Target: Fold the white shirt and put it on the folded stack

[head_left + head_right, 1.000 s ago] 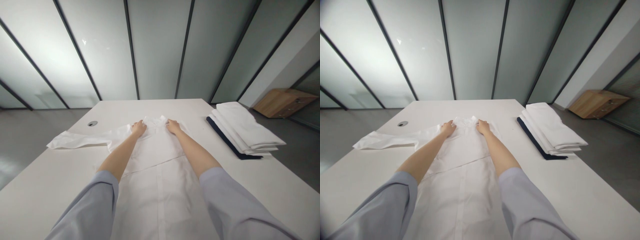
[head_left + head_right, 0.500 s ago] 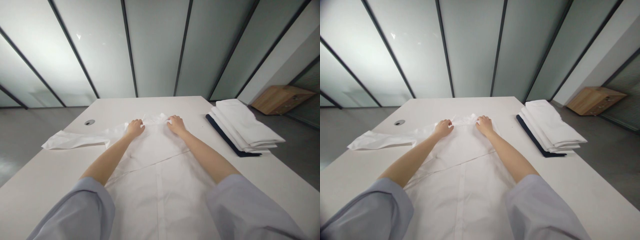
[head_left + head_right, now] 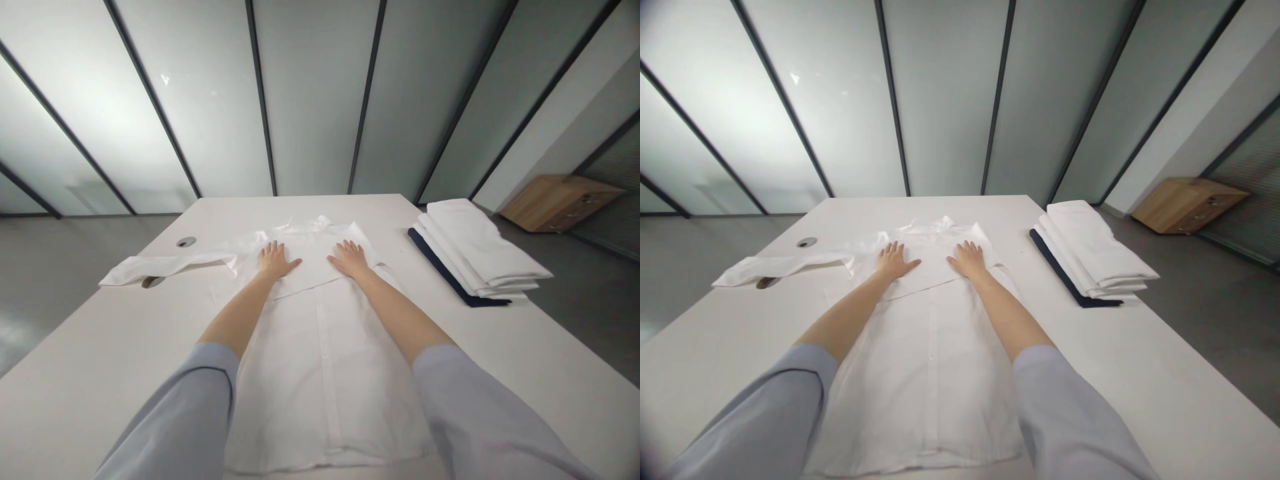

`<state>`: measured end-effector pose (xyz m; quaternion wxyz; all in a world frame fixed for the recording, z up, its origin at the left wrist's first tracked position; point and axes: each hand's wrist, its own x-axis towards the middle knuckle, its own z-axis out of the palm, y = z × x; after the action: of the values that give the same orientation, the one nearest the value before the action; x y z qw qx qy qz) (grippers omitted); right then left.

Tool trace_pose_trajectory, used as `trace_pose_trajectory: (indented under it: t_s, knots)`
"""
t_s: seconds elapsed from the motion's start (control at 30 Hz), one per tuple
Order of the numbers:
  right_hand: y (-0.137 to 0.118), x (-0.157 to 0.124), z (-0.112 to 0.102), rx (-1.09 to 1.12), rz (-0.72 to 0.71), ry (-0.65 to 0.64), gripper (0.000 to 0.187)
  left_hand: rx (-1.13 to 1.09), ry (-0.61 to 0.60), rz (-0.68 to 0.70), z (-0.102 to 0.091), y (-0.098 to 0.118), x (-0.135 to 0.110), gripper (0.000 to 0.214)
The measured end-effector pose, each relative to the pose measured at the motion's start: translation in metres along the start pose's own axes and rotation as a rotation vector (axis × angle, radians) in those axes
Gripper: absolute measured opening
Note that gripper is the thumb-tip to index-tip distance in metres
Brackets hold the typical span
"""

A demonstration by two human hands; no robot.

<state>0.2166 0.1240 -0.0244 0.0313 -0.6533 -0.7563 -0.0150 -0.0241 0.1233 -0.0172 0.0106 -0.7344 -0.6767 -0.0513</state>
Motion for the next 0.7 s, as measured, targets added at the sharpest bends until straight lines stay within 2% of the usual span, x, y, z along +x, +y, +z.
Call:
trace_pose_trajectory:
  t_s: [0.1,0.27,0.33,0.43,0.57,0.7]
  knots:
    - [-0.001,-0.002,-0.004,-0.027,-0.043,0.135,0.047,0.012,0.098,0.075,-0.01,-0.001,-0.01,0.056]
    - [0.011,-0.049,-0.01,0.028,-0.232,0.236,0.038,-0.076,-0.013,0.375,-0.025,-0.017,-0.066,0.055]
    - [0.022,-0.068,-0.012,0.05,-0.264,0.234,0.034,-0.059,-0.087,0.422,-0.029,-0.027,-0.087,0.057]
    - [0.04,-0.089,-0.014,0.078,-0.274,0.206,0.031,0.049,-0.149,0.338,-0.033,-0.039,-0.105,0.066]
    - [0.058,-0.103,-0.012,0.114,-0.222,0.195,0.028,0.19,-0.163,0.191,-0.041,-0.042,-0.11,0.045]
    - [0.065,-0.107,-0.009,0.124,-0.156,0.157,0.025,0.182,-0.054,0.144,-0.064,-0.033,-0.114,0.029]
